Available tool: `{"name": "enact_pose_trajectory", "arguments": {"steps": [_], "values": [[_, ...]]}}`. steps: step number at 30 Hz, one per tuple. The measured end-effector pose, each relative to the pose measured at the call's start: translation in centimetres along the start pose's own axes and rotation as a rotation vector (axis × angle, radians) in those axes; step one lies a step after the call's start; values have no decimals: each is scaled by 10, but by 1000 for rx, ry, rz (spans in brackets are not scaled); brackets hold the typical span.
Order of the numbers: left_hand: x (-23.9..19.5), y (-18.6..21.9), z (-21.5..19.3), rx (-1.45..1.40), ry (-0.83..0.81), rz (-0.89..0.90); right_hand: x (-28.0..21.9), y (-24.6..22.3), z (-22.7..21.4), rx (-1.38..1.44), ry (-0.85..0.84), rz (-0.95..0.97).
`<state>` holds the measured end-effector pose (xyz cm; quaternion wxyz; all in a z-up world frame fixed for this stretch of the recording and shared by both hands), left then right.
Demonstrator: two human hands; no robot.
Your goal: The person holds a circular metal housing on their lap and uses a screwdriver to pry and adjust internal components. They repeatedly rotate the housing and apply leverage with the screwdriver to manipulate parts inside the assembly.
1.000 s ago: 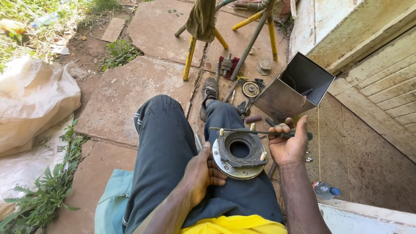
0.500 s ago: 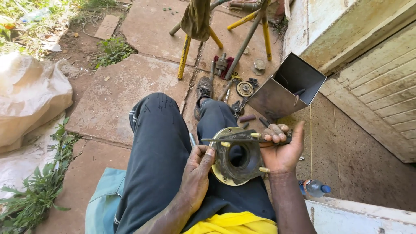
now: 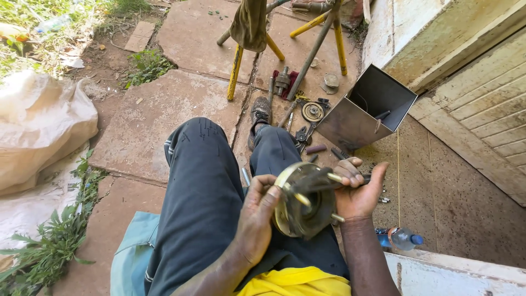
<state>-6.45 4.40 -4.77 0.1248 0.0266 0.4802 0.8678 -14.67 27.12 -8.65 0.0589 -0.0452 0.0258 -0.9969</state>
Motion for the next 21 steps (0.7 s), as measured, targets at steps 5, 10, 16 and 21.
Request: {"name": "enact_pose_trajectory", "arguments": {"steps": [5,10,16,21], "values": [[-8,16,39,114,-154,58,-8,-6,15,24,-164,114],[-9,25,42,252,-110,-58,-6,-6,35,45,-142,111],[-8,41,44,53,-191,-184,-2,-1,59,-146,8,43],[-6,68,48,388,-282,-393,-1,15,91,-342,-52,128]]}}
Point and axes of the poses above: each hand's wrist, its own x-axis towards the middle knuckle, its own z-axis out of the palm, y = z × x, the point moved 4 cm from there along x, towards the middle knuckle, and after that the axes turned 12 degrees about -y, right-handed, at the moved point
